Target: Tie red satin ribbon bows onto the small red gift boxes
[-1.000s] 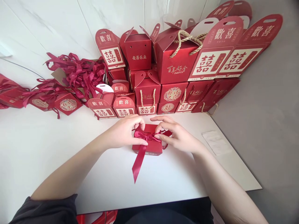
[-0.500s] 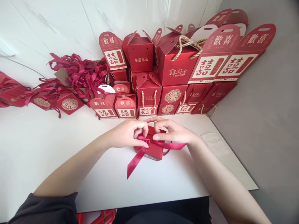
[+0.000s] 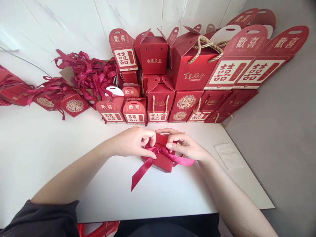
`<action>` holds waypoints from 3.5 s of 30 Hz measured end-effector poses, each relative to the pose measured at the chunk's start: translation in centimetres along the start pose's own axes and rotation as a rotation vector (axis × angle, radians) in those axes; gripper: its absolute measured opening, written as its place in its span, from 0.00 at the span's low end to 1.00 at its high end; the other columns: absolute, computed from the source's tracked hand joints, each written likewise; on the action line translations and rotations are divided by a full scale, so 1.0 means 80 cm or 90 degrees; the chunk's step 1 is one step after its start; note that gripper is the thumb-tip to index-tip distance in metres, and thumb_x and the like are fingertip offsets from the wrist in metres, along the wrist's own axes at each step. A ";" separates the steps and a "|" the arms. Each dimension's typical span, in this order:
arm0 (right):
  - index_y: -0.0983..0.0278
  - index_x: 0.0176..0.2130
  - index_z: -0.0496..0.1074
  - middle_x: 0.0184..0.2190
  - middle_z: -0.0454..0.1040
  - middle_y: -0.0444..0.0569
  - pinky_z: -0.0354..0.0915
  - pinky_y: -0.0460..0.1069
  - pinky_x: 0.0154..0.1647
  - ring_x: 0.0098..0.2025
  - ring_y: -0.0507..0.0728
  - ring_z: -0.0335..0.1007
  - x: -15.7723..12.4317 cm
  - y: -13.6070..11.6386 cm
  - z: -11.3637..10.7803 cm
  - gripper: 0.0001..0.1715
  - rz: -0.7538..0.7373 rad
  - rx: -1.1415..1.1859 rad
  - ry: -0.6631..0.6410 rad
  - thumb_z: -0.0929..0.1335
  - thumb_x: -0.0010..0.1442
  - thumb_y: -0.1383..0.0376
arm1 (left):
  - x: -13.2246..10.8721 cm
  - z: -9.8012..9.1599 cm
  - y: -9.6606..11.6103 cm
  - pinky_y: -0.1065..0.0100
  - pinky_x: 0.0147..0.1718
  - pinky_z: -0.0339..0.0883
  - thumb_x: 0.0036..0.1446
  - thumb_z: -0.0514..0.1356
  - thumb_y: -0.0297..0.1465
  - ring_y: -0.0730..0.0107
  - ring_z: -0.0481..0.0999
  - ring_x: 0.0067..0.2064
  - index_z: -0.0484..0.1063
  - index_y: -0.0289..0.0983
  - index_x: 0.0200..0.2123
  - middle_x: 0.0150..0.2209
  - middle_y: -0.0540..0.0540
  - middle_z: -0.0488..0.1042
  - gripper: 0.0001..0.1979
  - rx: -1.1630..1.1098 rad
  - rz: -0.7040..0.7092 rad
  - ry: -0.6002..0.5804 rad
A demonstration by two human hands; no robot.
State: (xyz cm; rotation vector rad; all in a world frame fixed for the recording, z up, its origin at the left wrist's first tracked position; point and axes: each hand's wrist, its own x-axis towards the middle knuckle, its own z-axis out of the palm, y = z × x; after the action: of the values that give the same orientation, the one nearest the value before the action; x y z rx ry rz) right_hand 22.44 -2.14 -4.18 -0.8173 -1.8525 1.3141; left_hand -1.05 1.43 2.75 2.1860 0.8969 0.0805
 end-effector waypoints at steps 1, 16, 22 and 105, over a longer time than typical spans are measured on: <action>0.63 0.27 0.72 0.60 0.67 0.52 0.57 0.58 0.63 0.63 0.60 0.62 0.000 0.000 0.001 0.17 -0.001 0.002 0.003 0.68 0.65 0.58 | 0.000 0.000 -0.001 0.73 0.23 0.49 0.46 0.68 0.44 0.77 0.55 0.23 0.67 0.37 0.26 0.21 0.56 0.57 0.18 -0.001 -0.005 -0.005; 0.63 0.27 0.72 0.58 0.69 0.52 0.57 0.59 0.64 0.62 0.60 0.63 0.000 -0.004 0.000 0.17 -0.023 0.027 0.026 0.67 0.65 0.57 | 0.002 -0.002 -0.001 0.72 0.22 0.46 0.56 0.63 0.39 0.79 0.48 0.21 0.71 0.36 0.28 0.18 0.58 0.48 0.12 -0.105 0.045 0.065; 0.63 0.24 0.69 0.57 0.69 0.52 0.58 0.59 0.63 0.61 0.60 0.65 0.001 -0.006 0.004 0.21 -0.033 0.031 0.036 0.67 0.65 0.56 | -0.001 -0.001 0.000 0.72 0.20 0.47 0.56 0.61 0.38 0.79 0.52 0.21 0.63 0.36 0.24 0.19 0.55 0.57 0.14 -0.174 0.008 -0.104; 0.64 0.36 0.70 0.25 0.69 0.41 0.61 0.44 0.27 0.25 0.48 0.63 -0.014 -0.005 -0.042 0.12 0.155 0.242 0.019 0.72 0.60 0.58 | 0.013 -0.022 -0.025 0.75 0.22 0.56 0.62 0.56 0.40 0.78 0.64 0.21 0.71 0.34 0.23 0.18 0.52 0.67 0.20 -0.106 -0.030 -0.087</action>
State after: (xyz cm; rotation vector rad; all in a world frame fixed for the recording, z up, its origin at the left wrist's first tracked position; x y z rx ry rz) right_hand 25.80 -1.50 -3.26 -0.8660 -1.4461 1.7293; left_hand -1.99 4.14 2.42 1.9897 0.8334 -0.0166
